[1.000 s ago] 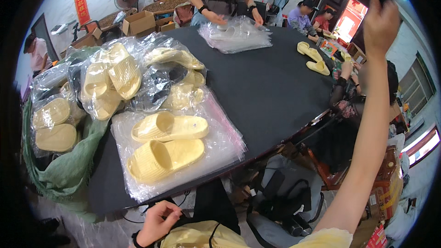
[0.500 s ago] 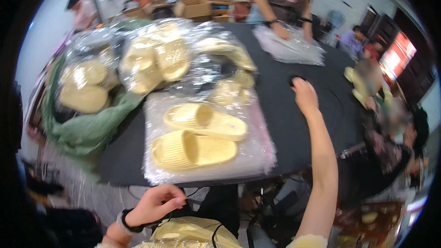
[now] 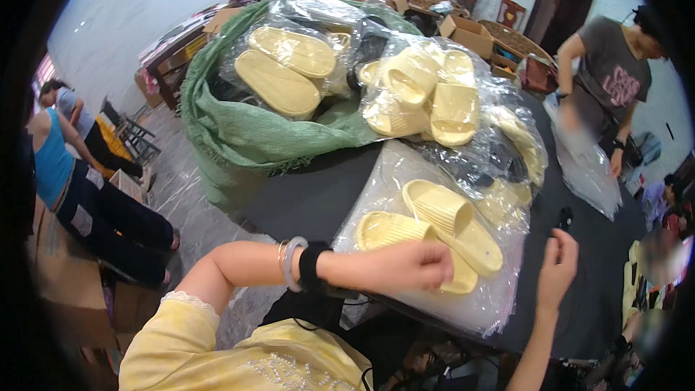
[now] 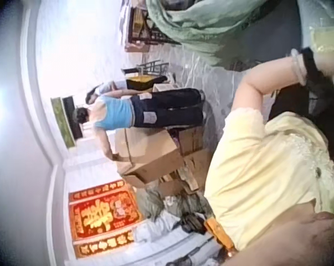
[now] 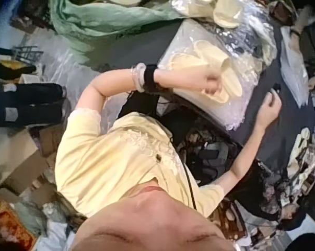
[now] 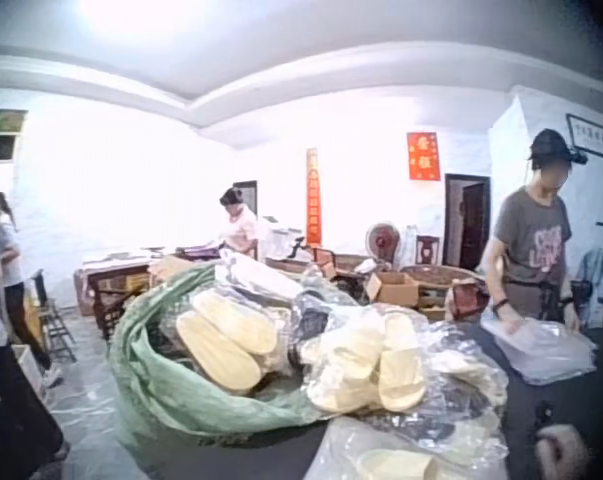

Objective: Pack sandals into plastic bags for shipping.

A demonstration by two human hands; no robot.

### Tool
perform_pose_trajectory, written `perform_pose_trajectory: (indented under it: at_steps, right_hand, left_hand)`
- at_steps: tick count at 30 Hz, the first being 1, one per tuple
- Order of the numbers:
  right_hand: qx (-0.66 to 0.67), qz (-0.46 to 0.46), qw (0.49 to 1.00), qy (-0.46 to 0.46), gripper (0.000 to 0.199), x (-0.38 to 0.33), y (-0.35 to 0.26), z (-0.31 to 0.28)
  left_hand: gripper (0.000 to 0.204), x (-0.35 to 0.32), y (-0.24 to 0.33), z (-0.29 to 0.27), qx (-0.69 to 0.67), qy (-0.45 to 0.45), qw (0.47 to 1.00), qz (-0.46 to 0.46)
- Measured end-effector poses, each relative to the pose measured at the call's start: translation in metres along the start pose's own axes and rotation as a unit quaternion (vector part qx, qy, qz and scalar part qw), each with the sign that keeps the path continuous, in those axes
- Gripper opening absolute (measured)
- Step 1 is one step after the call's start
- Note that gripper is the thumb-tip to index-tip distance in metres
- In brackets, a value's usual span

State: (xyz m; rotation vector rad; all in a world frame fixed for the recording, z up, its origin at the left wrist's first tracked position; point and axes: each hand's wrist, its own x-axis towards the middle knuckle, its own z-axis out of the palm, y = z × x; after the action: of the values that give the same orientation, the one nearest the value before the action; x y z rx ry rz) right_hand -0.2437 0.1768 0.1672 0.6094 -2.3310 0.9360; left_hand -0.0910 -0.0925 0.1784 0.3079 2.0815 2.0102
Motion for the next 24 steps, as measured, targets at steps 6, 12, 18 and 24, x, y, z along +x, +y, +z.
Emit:
perform_pose_trajectory:
  at_steps: [6,12,18,24]
  right_hand:
    - [0.292,-0.106,0.864,-0.396,0.016,-0.065,-0.173,0.002]
    - [0.363,-0.089,0.814,-0.444,0.018,-0.098,-0.187,0.026]
    - [0.346,-0.064,0.756,-0.552,0.024,-0.117,-0.206,0.022]
    - [0.384,0.028,0.692,-0.610,0.015,-0.156,-0.199,0.022]
  left_hand:
    - [0.010,-0.060,-0.042,0.081,0.353,-0.318,0.857,0.199]
    - [0.021,-0.075,-0.067,0.079,0.274,-0.172,0.894,0.309]
    - [0.021,-0.103,-0.100,0.115,0.588,-0.089,0.751,0.287]
    - [0.021,-0.142,-0.129,0.162,0.636,-0.195,0.708,0.237]
